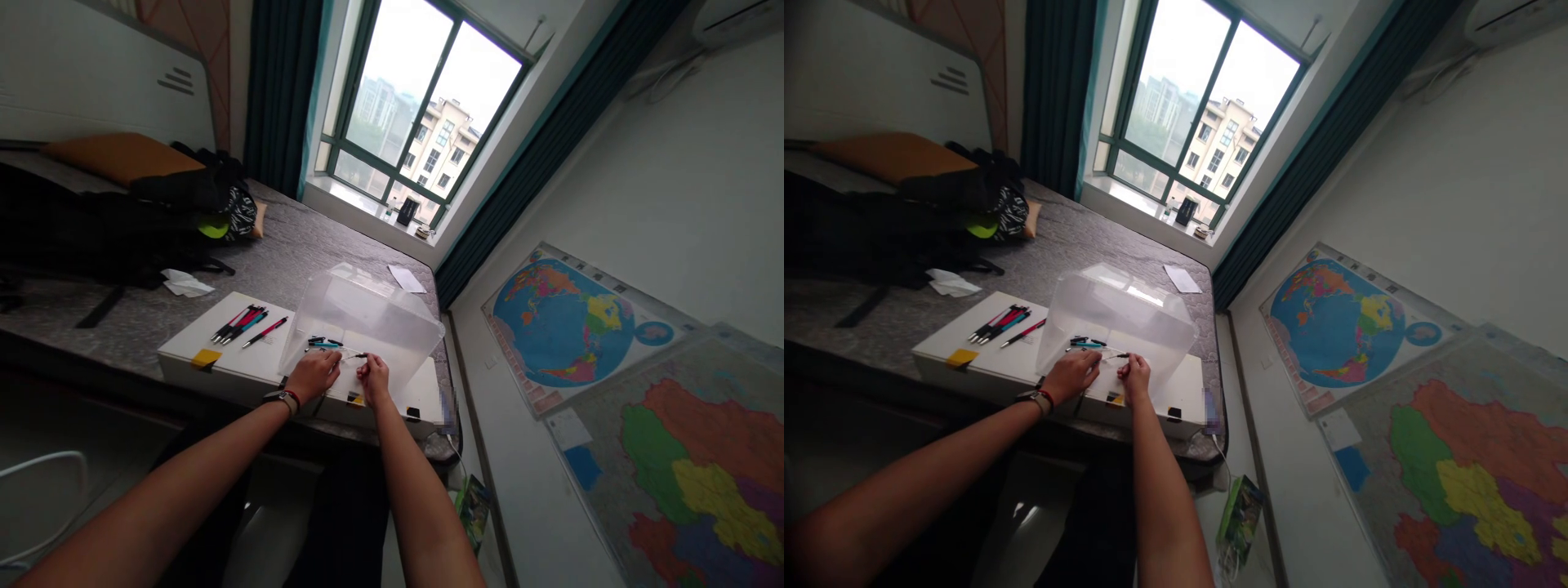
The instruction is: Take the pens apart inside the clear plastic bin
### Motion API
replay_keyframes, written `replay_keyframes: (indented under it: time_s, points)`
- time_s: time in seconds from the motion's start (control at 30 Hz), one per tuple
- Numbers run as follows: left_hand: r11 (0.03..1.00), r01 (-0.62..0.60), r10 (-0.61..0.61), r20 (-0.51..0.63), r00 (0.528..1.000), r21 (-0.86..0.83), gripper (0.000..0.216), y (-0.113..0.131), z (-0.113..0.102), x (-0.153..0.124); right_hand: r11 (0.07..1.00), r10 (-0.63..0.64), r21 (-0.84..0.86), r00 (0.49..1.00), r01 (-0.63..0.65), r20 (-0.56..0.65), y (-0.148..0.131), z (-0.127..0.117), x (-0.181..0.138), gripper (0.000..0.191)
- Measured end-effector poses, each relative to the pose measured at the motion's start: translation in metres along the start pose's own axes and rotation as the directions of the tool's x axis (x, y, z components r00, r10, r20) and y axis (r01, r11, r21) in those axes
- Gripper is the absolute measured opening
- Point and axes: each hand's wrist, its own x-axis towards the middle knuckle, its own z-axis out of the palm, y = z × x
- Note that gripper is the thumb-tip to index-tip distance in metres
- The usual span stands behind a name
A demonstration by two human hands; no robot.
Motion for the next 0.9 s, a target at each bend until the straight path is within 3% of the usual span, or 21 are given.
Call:
replay_keyframes:
  time_s: [0.37,0.6,0.77,0.9]
  points:
    - [0.998,0.061,-0.062,-0.044,0.997,-0.027,0.024,-0.002,0.004,0.001,0.994,0.058,0.097,0.998,-0.057,-0.002,-0.009,-0.003,-0.003,0.025]
    - [0.998,0.056,-0.057,-0.042,0.997,-0.028,0.024,-0.002,0.004,0.0,0.993,0.077,0.09,0.997,-0.077,0.005,-0.01,-0.003,-0.005,0.042]
    - [0.998,0.055,-0.055,-0.026,0.998,-0.022,0.028,-0.001,0.004,0.001,0.999,0.03,-0.038,1.0,-0.03,0.005,-0.003,-0.001,-0.004,0.033]
    - [0.998,0.04,-0.04,-0.009,0.999,-0.043,0.028,0.0,0.003,0.0,0.982,0.001,-0.19,1.0,0.003,0.022,0.001,0.001,-0.003,0.041]
